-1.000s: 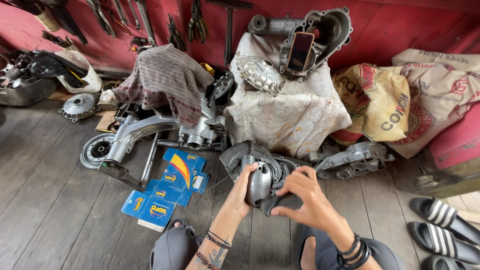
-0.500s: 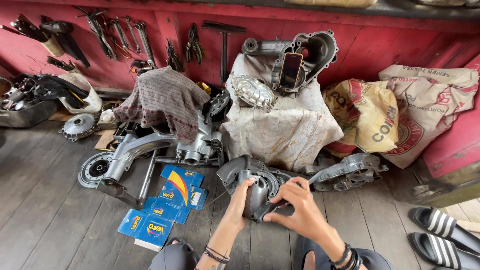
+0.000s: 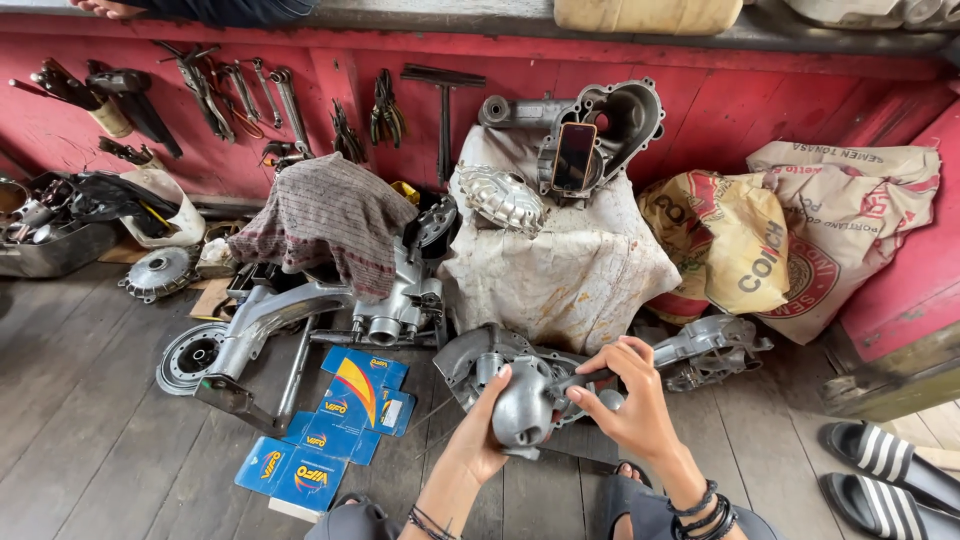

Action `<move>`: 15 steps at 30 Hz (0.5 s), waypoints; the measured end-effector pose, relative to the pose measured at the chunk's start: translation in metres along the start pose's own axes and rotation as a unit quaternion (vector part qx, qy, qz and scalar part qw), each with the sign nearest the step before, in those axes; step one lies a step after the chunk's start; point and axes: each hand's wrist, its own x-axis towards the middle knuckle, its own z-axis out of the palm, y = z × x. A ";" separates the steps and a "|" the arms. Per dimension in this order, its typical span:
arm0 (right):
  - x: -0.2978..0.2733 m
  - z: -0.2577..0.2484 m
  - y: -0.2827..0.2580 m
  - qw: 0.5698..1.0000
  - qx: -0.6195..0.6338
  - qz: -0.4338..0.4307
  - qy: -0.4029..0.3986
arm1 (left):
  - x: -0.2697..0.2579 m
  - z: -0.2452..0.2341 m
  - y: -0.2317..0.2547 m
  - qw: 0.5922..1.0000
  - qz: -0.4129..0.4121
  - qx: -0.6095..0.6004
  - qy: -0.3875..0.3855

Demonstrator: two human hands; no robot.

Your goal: The person sits on the floor and cleans a metallic engine casing using a small metal tool. They scrape the interior surfaces and edges of the part, rotating it to access different areas while surrounded by other disassembled engine components.

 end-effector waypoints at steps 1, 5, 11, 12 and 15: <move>-0.001 0.003 0.000 1.000 0.000 0.000 0.001 | 0.005 -0.003 -0.002 1.000 0.000 0.001 0.000; -0.006 0.013 0.000 1.000 0.028 0.007 -0.010 | 0.013 -0.005 -0.005 0.996 0.051 -0.053 -0.052; -0.006 0.019 -0.009 0.999 0.042 0.005 -0.004 | 0.005 -0.001 -0.002 0.984 0.104 -0.059 -0.131; -0.006 0.019 -0.010 0.999 0.045 0.003 -0.004 | 0.006 -0.002 -0.001 0.984 0.119 -0.038 -0.129; -0.005 0.019 -0.009 0.999 0.041 0.004 -0.013 | 0.001 -0.001 0.003 0.981 0.146 -0.032 -0.123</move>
